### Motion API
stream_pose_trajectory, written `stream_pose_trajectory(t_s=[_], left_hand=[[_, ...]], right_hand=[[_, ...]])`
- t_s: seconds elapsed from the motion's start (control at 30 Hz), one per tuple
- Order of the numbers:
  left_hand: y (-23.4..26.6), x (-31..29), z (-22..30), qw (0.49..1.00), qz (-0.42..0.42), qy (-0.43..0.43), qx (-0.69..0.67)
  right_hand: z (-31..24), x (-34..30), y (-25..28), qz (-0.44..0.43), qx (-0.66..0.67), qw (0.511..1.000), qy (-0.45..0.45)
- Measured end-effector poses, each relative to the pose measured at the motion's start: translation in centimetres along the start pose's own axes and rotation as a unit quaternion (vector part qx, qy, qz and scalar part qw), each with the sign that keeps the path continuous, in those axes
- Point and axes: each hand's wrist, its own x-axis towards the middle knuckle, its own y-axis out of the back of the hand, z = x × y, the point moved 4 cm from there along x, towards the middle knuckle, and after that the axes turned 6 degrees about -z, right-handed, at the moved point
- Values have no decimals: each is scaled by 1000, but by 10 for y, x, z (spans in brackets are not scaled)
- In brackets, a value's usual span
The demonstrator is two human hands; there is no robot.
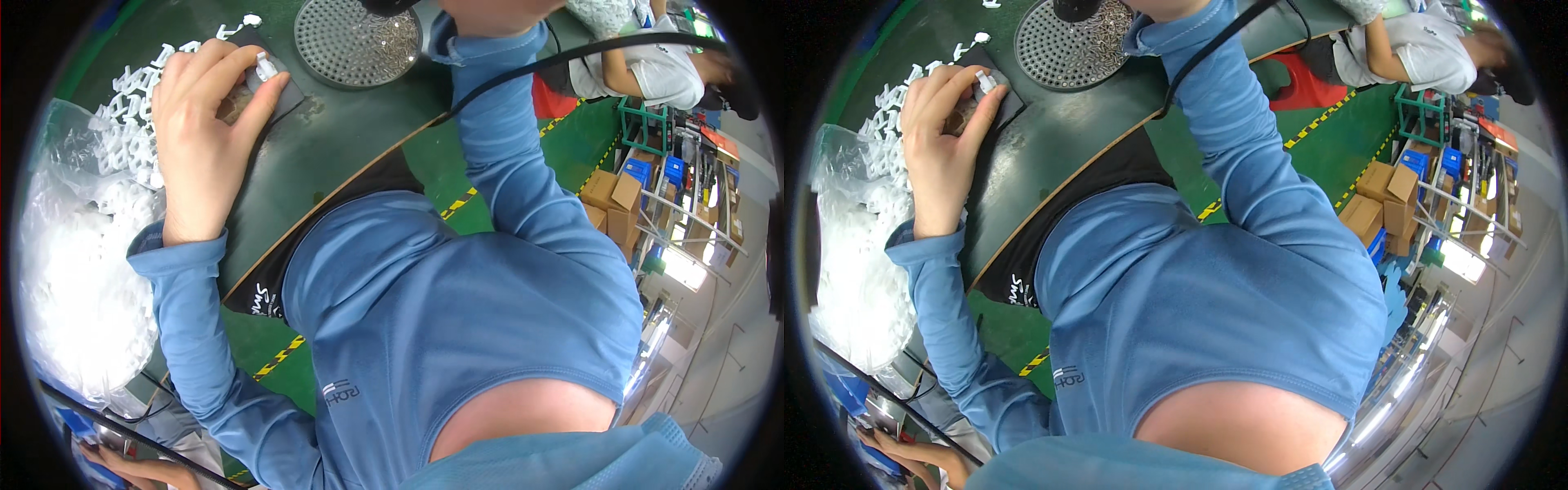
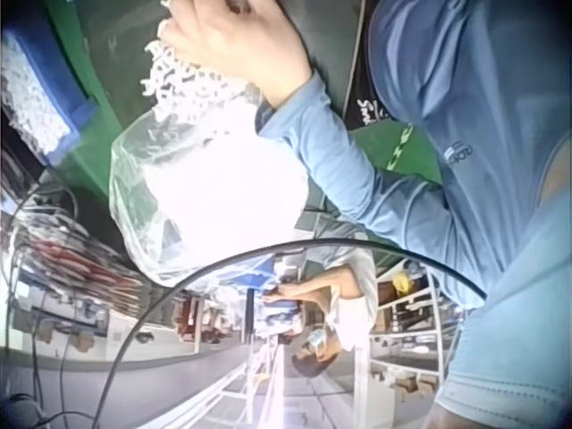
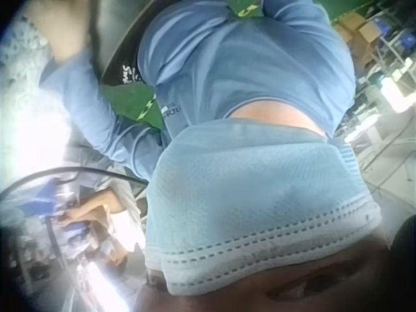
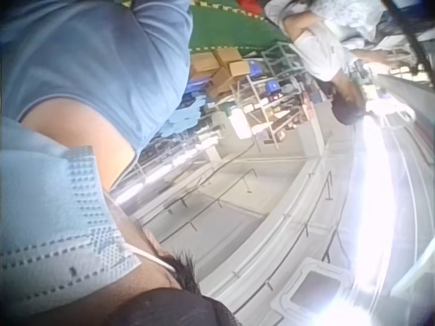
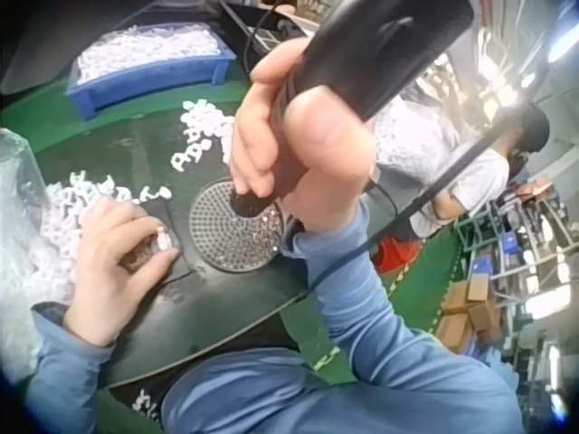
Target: The person assembles plastic components by placing white plastic parts onto a fixture and driving screws into them using an electric screwdriver.
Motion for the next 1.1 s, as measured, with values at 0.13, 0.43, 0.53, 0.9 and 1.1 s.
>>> stream_pose_trajectory(t_s=[0.13, 0.43, 0.53, 0.9, 1.1], left_hand=[[-3, 0, -1, 1000, 3, 8, 6], [-2, 0, 0, 999, 29, -17, 19], [-2, 1, -3, 999, 24, -30, 19], [-1, 3, -1, 999, 28, -42, 20], [-1, 0, -3, 998, 36, -42, 11]], right_hand=[[-2, 16, -15, -39, 290, 955, 37], [4, 32, -38, -79, 138, 986, 41], [9, 33, -41, -88, 84, 992, 41], [20, 30, -38, -98, -121, 986, 55], [23, 30, -39, -105, -232, 965, 65]])
